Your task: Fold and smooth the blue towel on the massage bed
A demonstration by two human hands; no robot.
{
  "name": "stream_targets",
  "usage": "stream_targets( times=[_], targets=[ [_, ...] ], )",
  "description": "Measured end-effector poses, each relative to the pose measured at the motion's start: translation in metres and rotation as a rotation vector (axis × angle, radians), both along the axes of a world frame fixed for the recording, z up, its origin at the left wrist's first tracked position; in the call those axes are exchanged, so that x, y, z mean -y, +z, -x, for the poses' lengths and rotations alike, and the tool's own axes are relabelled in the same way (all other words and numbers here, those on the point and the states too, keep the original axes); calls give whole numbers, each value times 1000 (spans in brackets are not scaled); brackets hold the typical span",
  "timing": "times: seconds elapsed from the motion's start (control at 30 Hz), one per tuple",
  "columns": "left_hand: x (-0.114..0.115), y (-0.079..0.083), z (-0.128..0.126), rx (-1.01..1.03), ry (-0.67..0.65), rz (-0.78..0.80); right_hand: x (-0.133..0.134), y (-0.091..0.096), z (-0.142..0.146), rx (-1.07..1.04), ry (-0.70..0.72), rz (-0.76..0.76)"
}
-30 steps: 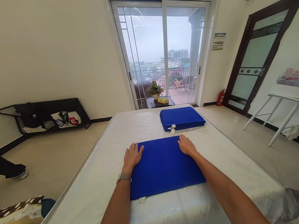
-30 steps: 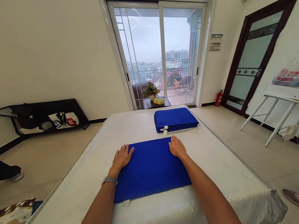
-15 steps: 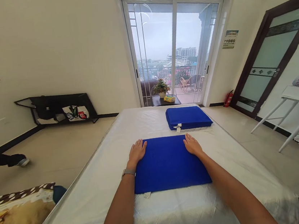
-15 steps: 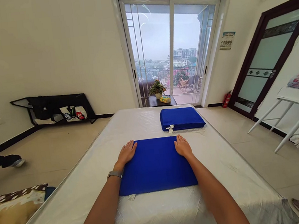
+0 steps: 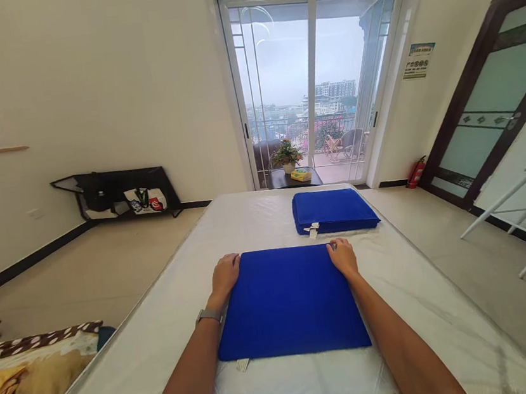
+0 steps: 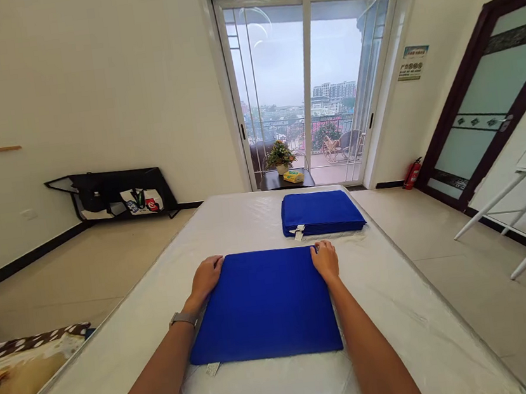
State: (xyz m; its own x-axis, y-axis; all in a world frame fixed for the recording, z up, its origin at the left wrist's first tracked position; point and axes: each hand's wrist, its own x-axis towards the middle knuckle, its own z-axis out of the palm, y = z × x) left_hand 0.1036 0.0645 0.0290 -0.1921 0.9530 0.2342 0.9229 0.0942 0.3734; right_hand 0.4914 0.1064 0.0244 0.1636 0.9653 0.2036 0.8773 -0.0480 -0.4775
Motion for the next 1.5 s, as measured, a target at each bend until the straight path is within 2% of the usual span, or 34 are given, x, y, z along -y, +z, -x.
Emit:
stream_targets(
  times=[0.2, 0.43, 0.63, 0.8, 0.93, 1.03, 1.13, 1.33, 1.5],
  targets=[
    [-19, 11, -4, -108, 45, 77, 7, 6, 2, -79, -5, -38],
    [-38, 23, -3, -127, 1, 136, 13, 13, 4, -198, 6, -21],
    [-30, 18, -1, 2, -40, 64, 15, 13, 3, -240, 65, -72],
    [-20, 9, 1, 176, -60, -34, 14, 10, 2, -320, 43, -85],
    [-18, 14, 6, 284, -90, -93, 10, 9, 3, -446, 40, -165],
    [-17, 28, 9, 432, -102, -186, 7, 16, 4, -592, 80, -311],
    [-12, 45, 12, 603, -99, -274, 10, 34, 5, -684, 95, -454],
    [11, 86, 17, 880, -106, -430, 38, 89, 5, -719, 143, -702],
    [48, 131, 7, 957, -127, -608, 79, 133, 8, -779, 174, -871]
  ],
)
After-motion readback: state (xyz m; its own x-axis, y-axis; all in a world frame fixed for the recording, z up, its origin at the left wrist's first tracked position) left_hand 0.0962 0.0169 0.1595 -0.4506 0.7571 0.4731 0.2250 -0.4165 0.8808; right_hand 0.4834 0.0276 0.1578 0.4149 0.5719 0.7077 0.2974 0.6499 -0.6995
